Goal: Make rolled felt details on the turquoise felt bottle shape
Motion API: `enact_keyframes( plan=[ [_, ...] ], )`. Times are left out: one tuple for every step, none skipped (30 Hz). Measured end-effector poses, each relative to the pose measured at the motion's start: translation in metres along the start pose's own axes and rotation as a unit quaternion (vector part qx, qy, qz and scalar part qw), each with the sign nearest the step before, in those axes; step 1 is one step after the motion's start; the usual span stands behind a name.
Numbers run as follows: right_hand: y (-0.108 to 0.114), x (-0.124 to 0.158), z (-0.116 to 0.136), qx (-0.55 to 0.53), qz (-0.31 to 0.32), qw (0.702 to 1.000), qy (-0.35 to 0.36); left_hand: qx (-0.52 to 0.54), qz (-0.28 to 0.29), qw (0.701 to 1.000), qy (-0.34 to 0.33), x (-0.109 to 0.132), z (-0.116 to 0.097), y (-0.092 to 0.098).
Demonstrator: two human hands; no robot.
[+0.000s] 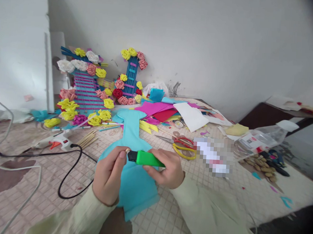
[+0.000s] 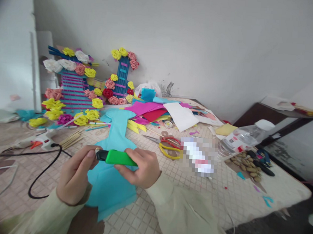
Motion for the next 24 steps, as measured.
enact_keyframes(
  plan=[
    [0.0,0.0,0.0,0.001,-0.001,1.0,-0.001,-0.002,0.0,1.0,-0.003,0.0,-0.001,0.0],
    [0.0,0.0,0.0,0.001,-0.001,1.0,-0.001,-0.005,-0.001,1.0,-0.005,0.0,-0.001,0.0],
    [0.0,0.0,0.0,0.0,0.0,1.0,-0.002,-0.008,-0.001,1.0,-0.007,-0.001,-0.002,0.0],
    [0.0,0.0,0.0,-0.001,0.003,1.0,-0.004,-0.011,-0.002,1.0,-0.008,-0.001,-0.002,-0.001],
    [0.0,0.0,0.0,-0.001,0.006,1.0,-0.005,-0.015,-0.002,1.0,-0.008,-0.001,-0.002,-0.001],
    [0.0,0.0,0.0,-0.002,0.01,1.0,-0.007,-0.018,-0.002,1.0,-0.01,-0.002,-0.002,-0.001],
    [0.0,0.0,0.0,-0.002,0.013,1.0,-0.009,-0.022,-0.004,1.0,-0.013,-0.002,-0.003,-0.001],
    [0.0,0.0,0.0,-0.002,0.014,1.0,-0.01,-0.026,-0.005,1.0,-0.016,-0.002,-0.004,0.0],
    [0.0,-0.001,0.0,-0.001,0.014,1.0,-0.012,-0.032,-0.007,0.999,-0.021,-0.003,-0.005,0.0],
    [0.0,-0.001,0.0,0.0,0.012,1.0,-0.012,-0.04,-0.009,0.999,-0.026,-0.002,-0.006,0.0],
    [0.0,-0.001,0.0,0.002,0.012,1.0,-0.013,-0.049,-0.013,0.998,-0.032,-0.002,-0.008,0.0],
    [0.0,-0.001,0.0,0.004,0.01,1.0,-0.013,-0.061,-0.019,0.997,-0.037,-0.002,-0.01,0.001],
    [0.0,0.0,0.001,0.006,0.009,1.0,-0.014,-0.073,-0.025,0.996,-0.042,-0.002,-0.012,0.001],
    [0.0,0.0,0.001,0.008,0.006,1.0,-0.014,-0.088,-0.032,0.994,-0.049,-0.001,-0.014,0.001],
    [0.0,0.0,0.001,0.01,0.004,1.0,-0.014,-0.103,-0.039,0.992,-0.057,-0.001,-0.016,0.002],
    [0.0,0.0,0.001,0.01,0.002,1.0,-0.015,-0.117,-0.045,0.99,-0.068,0.0,-0.017,0.002],
    [0.001,0.0,0.002,0.009,-0.001,1.0,-0.015,-0.131,-0.049,0.987,-0.081,0.0,-0.019,0.003],
    [0.001,0.0,0.002,0.006,-0.004,1.0,-0.014,-0.143,-0.05,0.984,-0.095,0.0,-0.02,0.003],
    [0.001,0.0,0.002,0.003,-0.006,1.0,-0.013,-0.152,-0.048,0.981,-0.109,0.0,-0.021,0.004],
    [0.001,0.0,0.002,-0.001,-0.009,1.0,-0.012,-0.157,-0.042,0.979,-0.124,0.0,-0.021,0.004],
    [0.002,0.0,0.002,-0.005,-0.01,1.0,-0.012,-0.159,-0.033,0.977,-0.14,0.0,-0.021,0.004],
    [0.002,0.0,0.002,-0.009,-0.012,1.0,-0.012,-0.158,-0.023,0.975,-0.157,0.0,-0.022,0.004],
    [0.002,0.0,0.002,-0.012,-0.013,1.0,-0.014,-0.154,-0.013,0.972,-0.175,0.001,-0.022,0.005],
    [0.002,0.0,0.001,-0.016,-0.012,1.0,-0.016,-0.15,-0.005,0.97,-0.192,0.001,-0.023,0.005]
  ],
)
Point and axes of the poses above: each hand's wrist, its own x-axis away from the middle knuckle, its own y-axis out of the back of the hand, z = x × y, the point moved 5 cm from there along -x, towards the middle knuckle, and after that the axes turned 9 degrees about -z, right-handed, at the moved point
